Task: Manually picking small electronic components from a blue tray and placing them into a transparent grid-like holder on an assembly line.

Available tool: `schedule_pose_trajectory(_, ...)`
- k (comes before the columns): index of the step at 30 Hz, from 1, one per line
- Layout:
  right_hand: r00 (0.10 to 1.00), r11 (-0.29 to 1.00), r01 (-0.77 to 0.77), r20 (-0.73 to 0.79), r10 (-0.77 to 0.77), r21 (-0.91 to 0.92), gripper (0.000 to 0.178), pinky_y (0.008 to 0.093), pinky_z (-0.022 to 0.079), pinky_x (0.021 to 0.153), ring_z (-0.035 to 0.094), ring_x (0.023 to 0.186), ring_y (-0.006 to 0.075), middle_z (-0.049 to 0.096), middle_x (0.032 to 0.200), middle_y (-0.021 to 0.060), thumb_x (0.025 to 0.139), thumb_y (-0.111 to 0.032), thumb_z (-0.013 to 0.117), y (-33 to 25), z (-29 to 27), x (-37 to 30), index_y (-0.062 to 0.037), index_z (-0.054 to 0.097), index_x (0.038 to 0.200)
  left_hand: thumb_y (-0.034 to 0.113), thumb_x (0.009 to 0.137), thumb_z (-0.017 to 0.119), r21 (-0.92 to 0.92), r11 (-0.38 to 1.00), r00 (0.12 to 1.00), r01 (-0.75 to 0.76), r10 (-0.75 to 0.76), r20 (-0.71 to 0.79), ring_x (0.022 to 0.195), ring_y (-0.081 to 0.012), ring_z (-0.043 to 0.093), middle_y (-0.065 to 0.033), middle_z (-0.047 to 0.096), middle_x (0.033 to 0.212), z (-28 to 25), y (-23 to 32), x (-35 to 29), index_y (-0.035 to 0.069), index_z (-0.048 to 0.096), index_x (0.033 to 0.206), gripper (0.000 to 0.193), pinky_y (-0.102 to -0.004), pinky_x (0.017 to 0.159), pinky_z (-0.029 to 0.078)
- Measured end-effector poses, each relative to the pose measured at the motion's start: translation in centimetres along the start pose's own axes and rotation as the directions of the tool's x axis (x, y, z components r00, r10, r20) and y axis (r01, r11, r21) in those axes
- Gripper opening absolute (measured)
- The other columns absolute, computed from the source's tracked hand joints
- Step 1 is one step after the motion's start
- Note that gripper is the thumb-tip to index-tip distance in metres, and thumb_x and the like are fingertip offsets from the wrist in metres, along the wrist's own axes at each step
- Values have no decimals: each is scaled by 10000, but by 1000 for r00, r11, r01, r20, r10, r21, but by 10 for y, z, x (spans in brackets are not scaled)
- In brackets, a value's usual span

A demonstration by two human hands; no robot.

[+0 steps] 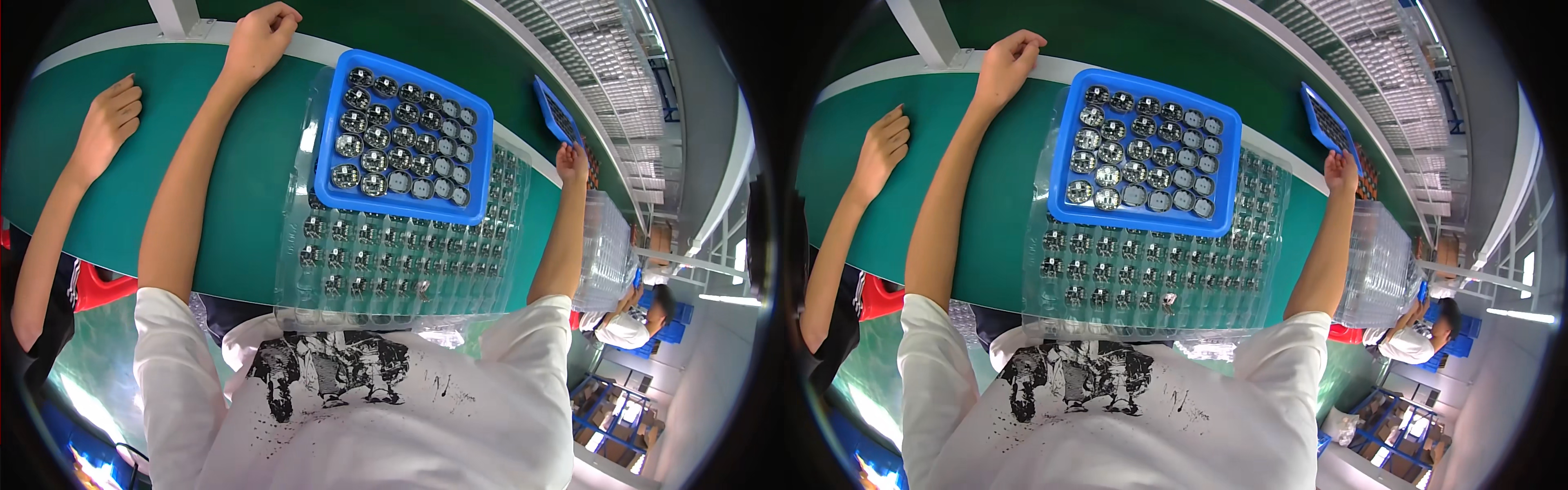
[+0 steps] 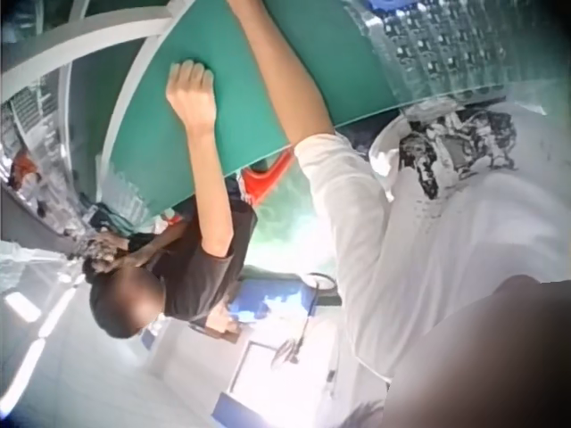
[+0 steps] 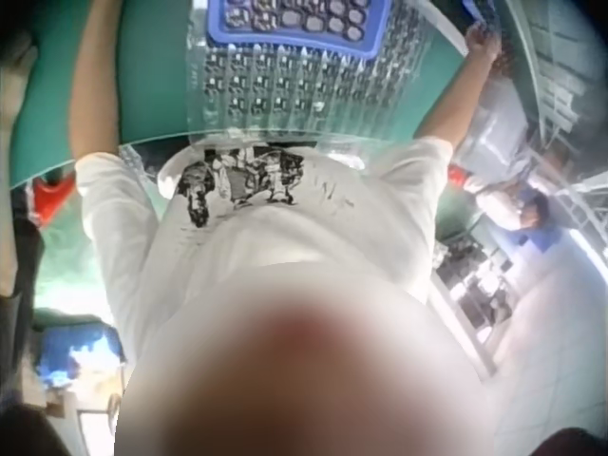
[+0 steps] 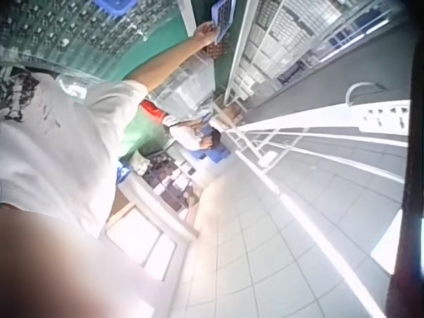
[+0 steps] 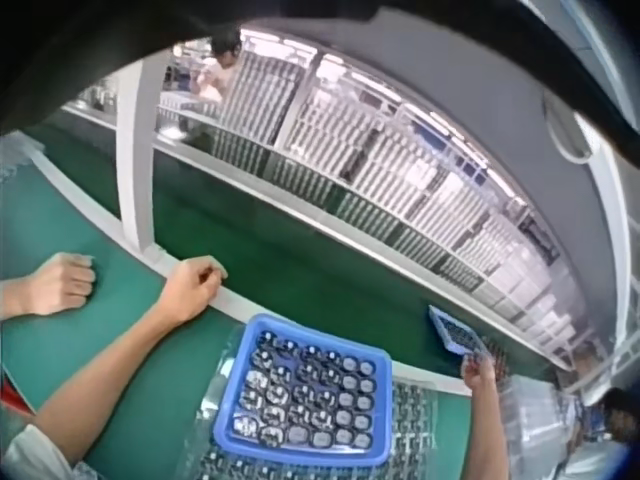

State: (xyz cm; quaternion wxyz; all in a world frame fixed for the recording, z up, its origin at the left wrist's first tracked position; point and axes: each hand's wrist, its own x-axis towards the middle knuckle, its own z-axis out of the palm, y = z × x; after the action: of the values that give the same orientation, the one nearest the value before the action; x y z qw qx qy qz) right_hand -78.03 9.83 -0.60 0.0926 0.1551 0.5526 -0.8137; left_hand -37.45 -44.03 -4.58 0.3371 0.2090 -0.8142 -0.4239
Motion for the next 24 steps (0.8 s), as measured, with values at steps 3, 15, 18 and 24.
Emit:
schedule_pose_trajectory(3,998,995,64,23,-66,74,102,335,605,690,627,682,196,594,711,88,879,-21,635,-8,24,-11,28,563,826,151,924,534,-22,999,999,-31,31,-6,620,-82,507,-22,561,672,-2,-4,1,-6,658,1007,216,-251,579,418)
schedule_pose_trajectory(15,983,994,40,172,-57,98,94,299,573,737,579,742,147,590,808,61,859,28,645,-19,69,-93,9,553,860,166,900,550,18,995,994,-98,98,-53,627,-118,569,-61,625,702,10,-3,1,22,667,1001,211,-284,615,463)
schedule_pose_trajectory(18,923,1000,12,384,-22,27,93,268,558,714,585,718,131,594,785,42,868,5,648,-18,87,-152,-4,555,861,175,895,556,23,998,998,-58,59,-30,645,-136,587,-69,627,712,12,5,3,17,663,989,213,-293,626,470)
schedule_pose_trajectory(24,804,975,42,587,96,-217,93,241,525,670,612,746,124,655,865,35,921,-115,595,21,148,-304,-40,601,975,186,890,566,36,996,996,-78,79,-33,648,-163,604,-83,641,719,1,-2,3,25,667,964,205,-312,626,476)
